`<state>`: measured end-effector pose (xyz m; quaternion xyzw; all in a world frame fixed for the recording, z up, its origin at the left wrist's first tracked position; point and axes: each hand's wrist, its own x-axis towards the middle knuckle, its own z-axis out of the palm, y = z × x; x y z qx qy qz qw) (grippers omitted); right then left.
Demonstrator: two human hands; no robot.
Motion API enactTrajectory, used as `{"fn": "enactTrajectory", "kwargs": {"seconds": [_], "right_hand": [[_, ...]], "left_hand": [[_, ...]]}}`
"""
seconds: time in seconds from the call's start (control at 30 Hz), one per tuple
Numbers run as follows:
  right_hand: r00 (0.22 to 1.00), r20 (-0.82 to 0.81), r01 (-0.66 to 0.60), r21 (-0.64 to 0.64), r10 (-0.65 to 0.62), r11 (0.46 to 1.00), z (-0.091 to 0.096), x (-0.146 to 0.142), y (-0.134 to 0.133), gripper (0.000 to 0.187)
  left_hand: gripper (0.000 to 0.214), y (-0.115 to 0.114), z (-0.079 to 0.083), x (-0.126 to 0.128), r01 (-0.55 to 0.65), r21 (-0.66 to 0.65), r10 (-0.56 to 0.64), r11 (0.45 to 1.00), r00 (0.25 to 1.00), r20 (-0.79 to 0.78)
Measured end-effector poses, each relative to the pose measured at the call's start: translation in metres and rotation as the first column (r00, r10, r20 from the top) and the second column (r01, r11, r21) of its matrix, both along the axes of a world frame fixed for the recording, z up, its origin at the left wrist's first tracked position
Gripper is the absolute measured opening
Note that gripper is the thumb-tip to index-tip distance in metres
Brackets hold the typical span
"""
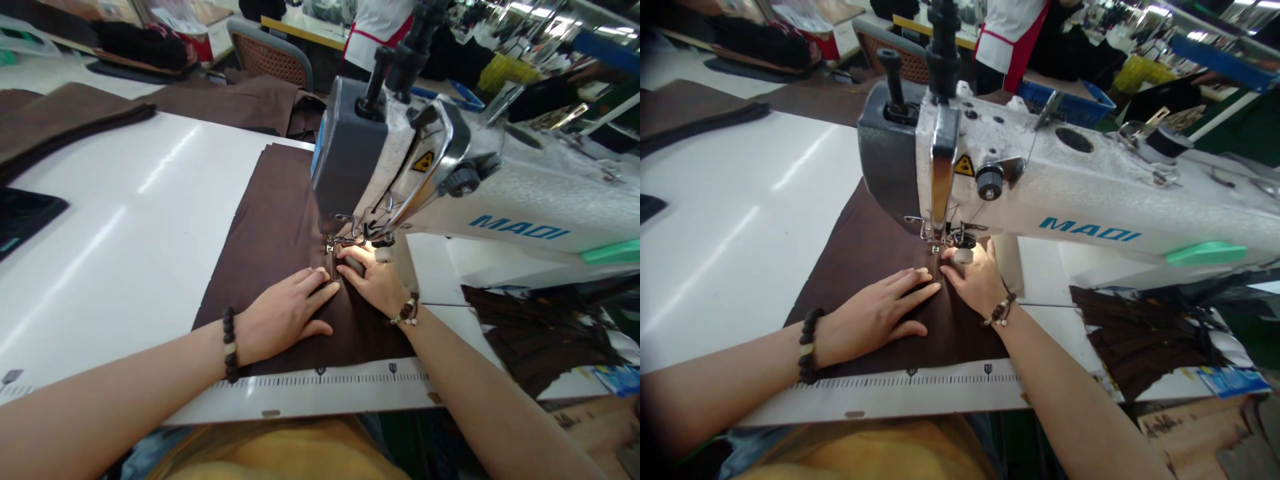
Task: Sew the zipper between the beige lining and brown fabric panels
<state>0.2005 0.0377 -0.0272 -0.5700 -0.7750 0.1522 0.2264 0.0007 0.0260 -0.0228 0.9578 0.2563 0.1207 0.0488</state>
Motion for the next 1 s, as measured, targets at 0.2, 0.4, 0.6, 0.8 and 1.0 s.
{"fn": "enactTrajectory", "kwargs": {"seconds": [0.2, 0.4, 0.6, 0.8, 1.0], "right_hand": [[1.000, -0.007, -0.002, 0.008, 0.002, 1.000, 0.000, 0.000, -0.001, 0.013], [1.000, 0.000, -0.013, -0.004, 0.013, 1.000, -0.002, 0.000, -0.001, 0.015], [1.000, 0.012, -0.015, 0.019, 0.014, 1.000, -0.003, 0.000, 0.000, 0.017], [1.000, 0.007, -0.029, 0.018, 0.029, 0.999, -0.001, 0.001, 0.001, 0.019], [0.999, 0.002, -0.055, 0.011, 0.055, 0.998, -0.003, 0.006, 0.004, 0.019]], "left_hand": [[0.058, -0.001, 0.001, 0.004, -0.020, 0.003, 0.020, 1.000, 0.999, -0.029], [0.056, -0.001, -0.005, 0.006, -0.015, 0.057, 0.017, 0.998, 0.999, -0.033], [0.055, -0.005, -0.008, 0.005, -0.031, 0.087, 0.034, 0.996, 0.999, -0.029], [0.055, -0.009, -0.009, 0.008, -0.060, 0.156, 0.064, 0.986, 0.998, -0.020], [0.057, -0.010, -0.013, 0.012, -0.069, 0.165, 0.074, 0.984, 0.997, -0.023]]}}
